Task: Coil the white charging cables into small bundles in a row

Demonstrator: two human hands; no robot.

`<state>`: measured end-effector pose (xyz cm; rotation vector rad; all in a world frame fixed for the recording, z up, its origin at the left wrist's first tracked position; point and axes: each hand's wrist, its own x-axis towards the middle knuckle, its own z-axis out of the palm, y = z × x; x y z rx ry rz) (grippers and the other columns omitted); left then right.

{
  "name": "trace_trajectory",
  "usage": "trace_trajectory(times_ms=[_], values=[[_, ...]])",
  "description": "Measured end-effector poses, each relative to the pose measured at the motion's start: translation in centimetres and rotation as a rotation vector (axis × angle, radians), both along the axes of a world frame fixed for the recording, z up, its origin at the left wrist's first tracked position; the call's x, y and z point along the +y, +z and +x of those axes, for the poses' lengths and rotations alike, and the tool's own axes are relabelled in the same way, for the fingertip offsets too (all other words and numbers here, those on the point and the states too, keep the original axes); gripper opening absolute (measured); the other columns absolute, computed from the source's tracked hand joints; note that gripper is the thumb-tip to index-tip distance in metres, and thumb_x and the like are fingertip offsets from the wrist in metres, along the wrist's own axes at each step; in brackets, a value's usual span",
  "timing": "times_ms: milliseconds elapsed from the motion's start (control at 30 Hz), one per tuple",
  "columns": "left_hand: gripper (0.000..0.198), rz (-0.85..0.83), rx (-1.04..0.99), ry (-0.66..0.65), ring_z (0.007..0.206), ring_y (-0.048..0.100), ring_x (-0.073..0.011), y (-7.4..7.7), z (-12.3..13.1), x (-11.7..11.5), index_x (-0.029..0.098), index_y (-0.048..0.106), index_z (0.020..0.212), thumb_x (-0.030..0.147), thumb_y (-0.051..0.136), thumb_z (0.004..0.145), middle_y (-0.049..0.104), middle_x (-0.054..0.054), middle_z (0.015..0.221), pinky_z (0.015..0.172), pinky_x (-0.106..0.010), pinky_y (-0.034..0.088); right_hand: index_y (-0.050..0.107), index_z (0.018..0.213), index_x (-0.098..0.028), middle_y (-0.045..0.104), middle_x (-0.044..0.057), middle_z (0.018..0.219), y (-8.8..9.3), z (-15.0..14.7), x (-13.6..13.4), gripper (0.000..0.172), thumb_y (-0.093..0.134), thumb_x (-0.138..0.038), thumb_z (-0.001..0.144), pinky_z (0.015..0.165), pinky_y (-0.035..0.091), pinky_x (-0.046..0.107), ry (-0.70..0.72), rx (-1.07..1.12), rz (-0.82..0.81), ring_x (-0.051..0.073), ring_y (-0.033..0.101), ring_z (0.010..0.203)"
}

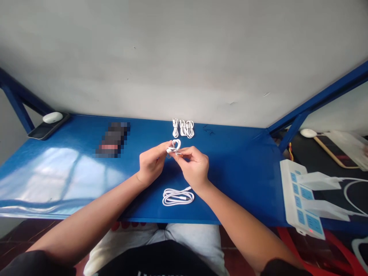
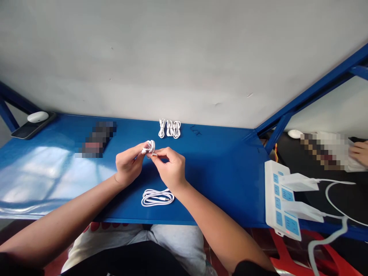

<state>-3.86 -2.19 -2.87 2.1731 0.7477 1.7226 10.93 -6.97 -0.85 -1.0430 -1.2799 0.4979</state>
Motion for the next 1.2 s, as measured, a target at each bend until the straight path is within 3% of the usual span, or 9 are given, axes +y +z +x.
trace_trajectory(times_ms=[200, 300, 400, 533, 600, 700, 867, 1000, 1200], values=[[0.037, -0.054, 0.01, -0.007, 0.106, 0.076, -0.0192, -0.1, -0.1, 0.0, 0.026, 0.074, 0.126, 0.012, 0.064, 0.094, 0.077, -0.005, 0.119, 0.095, -0.026, 0.06, 0.067, 0.079, -0.025, 0.08, 0.002, 0.086, 0.0, 0.0, 0.0, 0.015, 0.081, -0.03, 0.081, 0.074, 0.063, 0.034, -0.002, 0.004, -0.046, 0.021, 0.077, 0.078], [0.027, -0.167, 0.015, 0.017, 0.104, 0.076, -0.0208, -0.1, 0.0, -0.1, 0.022, 0.078, 0.119, 0.021, 0.065, 0.095, 0.078, -0.008, 0.116, 0.093, -0.028, 0.06, 0.068, 0.08, -0.024, 0.079, 0.002, 0.083, 0.2, 0.0, 0.1, 0.016, 0.082, -0.033, 0.08, 0.074, 0.063, 0.033, 0.007, 0.035, -0.106, 0.021, 0.077, 0.076], [0.028, -0.434, -0.059, -0.001, 0.103, 0.076, -0.0241, 0.1, 0.4, -0.2, 0.02, 0.079, 0.116, 0.032, 0.069, 0.093, 0.077, -0.01, 0.118, 0.09, -0.032, 0.061, 0.071, 0.084, -0.023, 0.078, 0.002, 0.081, 0.5, 0.3, 0.3, 0.019, 0.083, -0.036, 0.078, 0.072, 0.062, 0.032, 0.062, 0.119, -0.211, 0.019, 0.075, 0.074], [0.049, -0.974, -0.281, -0.206, 0.1, 0.075, -0.0267, 0.9, 1.2, -0.4, 0.016, 0.075, 0.123, 0.044, 0.079, 0.083, 0.077, -0.013, 0.118, 0.081, -0.036, 0.062, 0.076, 0.09, -0.02, 0.078, 0.004, 0.082, 0.7, 1.1, 1.0, 0.028, 0.084, -0.043, 0.075, 0.066, 0.06, 0.029, 0.134, 0.135, -0.377, 0.018, 0.073, 0.072], [0.052, -1.165, -0.364, -0.321, 0.091, 0.075, -0.0242, 1.4, 1.3, -0.4, 0.015, 0.075, 0.121, 0.042, 0.084, 0.077, 0.078, -0.014, 0.113, 0.076, -0.034, 0.061, 0.074, 0.089, -0.019, 0.076, 0.003, 0.077, 0.7, 1.4, 1.3, 0.034, 0.085, -0.048, 0.072, 0.059, 0.057, 0.027, 0.13, 0.121, -0.436, 0.017, 0.07, 0.066], [0.04, -1.325, -0.455, -0.46, 0.077, 0.072, -0.0169, 1.9, 1.3, -0.3, 0.014, 0.079, 0.109, 0.032, 0.087, 0.074, 0.079, -0.011, 0.101, 0.075, -0.03, 0.059, 0.069, 0.084, -0.019, 0.07, 0.0, 0.065, 0.6, 1.8, 1.5, 0.042, 0.088, -0.052, 0.067, 0.047, 0.05, 0.025, 0.145, 0.151, -0.501, 0.014, 0.062, 0.052], [0.02, -1.524, -0.515, -0.634, 0.069, 0.066, -0.0101, 2.1, 0.9, -0.1, 0.014, 0.081, 0.093, 0.017, 0.084, 0.074, 0.074, -0.006, 0.08, 0.072, -0.022, 0.056, 0.066, 0.072, -0.019, 0.067, 0.0, 0.06, 1.2, 1.9, 1.3, 0.041, 0.086, -0.055, 0.07, 0.051, 0.05, 0.026, 0.223, 0.143, -0.474, 0.014, 0.062, 0.052], [0.026, -1.675, -0.524, -0.654, 0.068, 0.067, -0.0098, 2.1, 0.8, 0.0, 0.014, 0.081, 0.096, 0.011, 0.085, 0.07, 0.073, -0.006, 0.077, 0.067, -0.019, 0.055, 0.065, 0.066, -0.019, 0.066, -0.001, 0.059, 1.4, 2.1, 1.2, 0.042, 0.082, -0.056, 0.074, 0.055, 0.048, 0.025, 0.215, 0.091, -0.443, 0.013, 0.06, 0.054], [0.031, -1.507, -0.457, -0.632, 0.074, 0.069, -0.0118, 1.5, 1.0, -0.4, 0.015, 0.08, 0.103, 0.024, 0.087, 0.074, 0.076, -0.008, 0.086, 0.077, -0.024, 0.057, 0.059, 0.065, -0.02, 0.062, -0.002, 0.057, 0.5, 2.5, 1.7, 0.046, 0.085, -0.057, 0.07, 0.052, 0.045, 0.025, 0.185, 0.048, -0.483, 0.013, 0.056, 0.052]])
